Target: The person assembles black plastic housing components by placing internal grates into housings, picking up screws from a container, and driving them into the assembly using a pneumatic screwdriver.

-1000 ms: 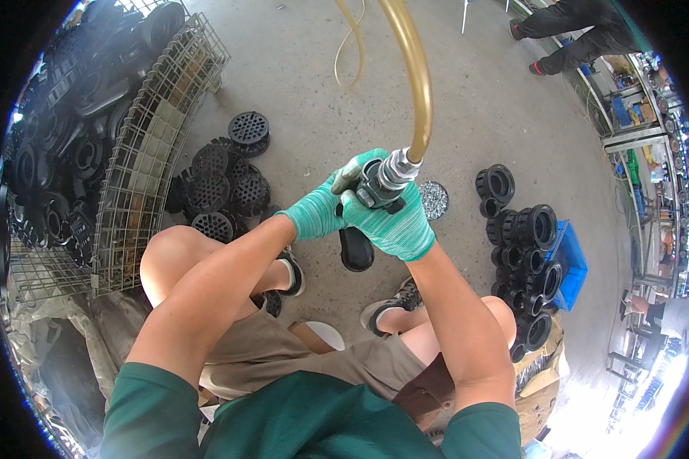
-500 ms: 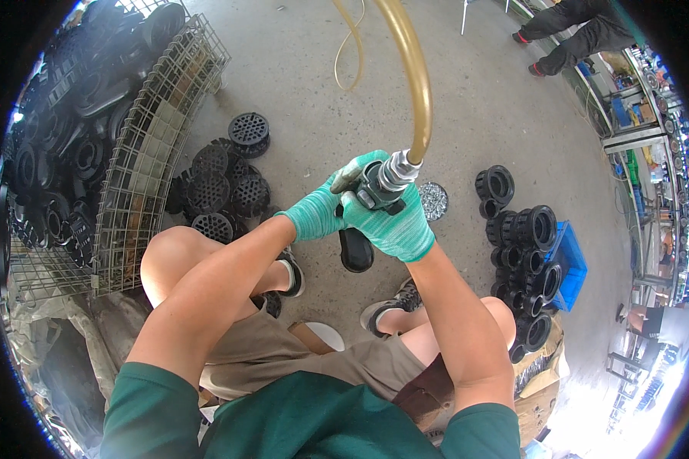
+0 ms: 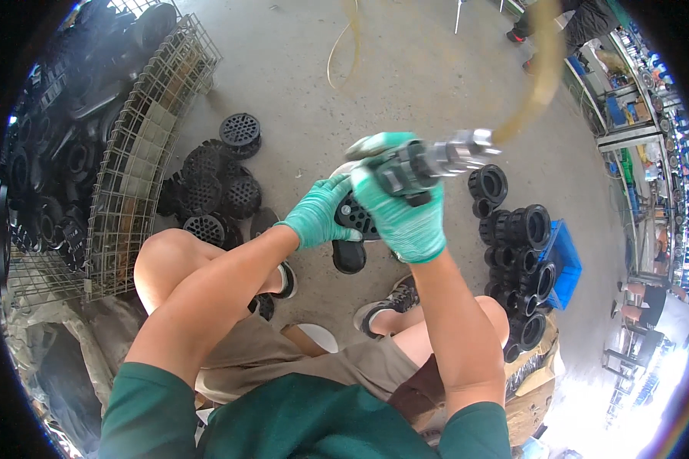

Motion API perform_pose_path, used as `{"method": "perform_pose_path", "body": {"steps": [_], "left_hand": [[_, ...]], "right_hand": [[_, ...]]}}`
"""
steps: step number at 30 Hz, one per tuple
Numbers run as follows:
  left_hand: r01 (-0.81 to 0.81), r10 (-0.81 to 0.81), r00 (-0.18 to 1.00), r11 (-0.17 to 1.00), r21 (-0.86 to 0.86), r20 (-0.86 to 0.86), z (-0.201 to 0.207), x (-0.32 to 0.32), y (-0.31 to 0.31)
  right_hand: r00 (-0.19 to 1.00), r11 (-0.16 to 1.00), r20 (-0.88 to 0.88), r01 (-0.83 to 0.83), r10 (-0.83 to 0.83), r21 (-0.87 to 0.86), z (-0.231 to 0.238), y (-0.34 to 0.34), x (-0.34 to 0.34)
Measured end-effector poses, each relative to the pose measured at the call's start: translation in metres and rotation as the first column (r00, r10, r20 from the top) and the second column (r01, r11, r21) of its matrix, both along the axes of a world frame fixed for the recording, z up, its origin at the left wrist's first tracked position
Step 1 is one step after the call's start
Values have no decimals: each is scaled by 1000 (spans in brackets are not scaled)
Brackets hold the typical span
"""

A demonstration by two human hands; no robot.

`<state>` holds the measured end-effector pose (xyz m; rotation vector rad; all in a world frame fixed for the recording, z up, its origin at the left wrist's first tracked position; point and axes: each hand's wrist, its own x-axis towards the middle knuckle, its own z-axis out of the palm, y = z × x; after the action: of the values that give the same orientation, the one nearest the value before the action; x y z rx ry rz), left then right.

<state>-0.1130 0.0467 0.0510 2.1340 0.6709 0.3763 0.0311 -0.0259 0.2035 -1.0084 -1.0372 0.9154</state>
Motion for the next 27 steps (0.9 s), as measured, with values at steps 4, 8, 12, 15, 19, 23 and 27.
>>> {"method": "perform_pose_path", "body": {"steps": [4,8,12,15,19,23,27], "left_hand": [[-7,8,997,1000,10,-82,8,-1,-5],[-4,2,994,1000,-14,-111,10,-1,-5],[5,-5,995,1000,0,-102,9,0,-4],[7,-7,996,1000,3,-94,6,1,-4],[-3,3,996,1000,7,-85,3,-1,-4],[-15,16,996,1000,6,-87,4,1,-5],[-5,5,998,1000,-1,-70,0,1,-3]], "right_hand": [[958,962,85,274,-273,-9,10,7,26],[936,946,161,322,-312,-37,-3,10,41],[932,940,142,341,-334,-26,-16,13,43],[934,938,140,341,-330,-63,-18,15,41],[959,960,92,273,-267,-64,-20,19,40],[967,980,181,192,-180,-52,-28,21,51],[978,994,192,95,-84,-47,-27,23,43]]}}
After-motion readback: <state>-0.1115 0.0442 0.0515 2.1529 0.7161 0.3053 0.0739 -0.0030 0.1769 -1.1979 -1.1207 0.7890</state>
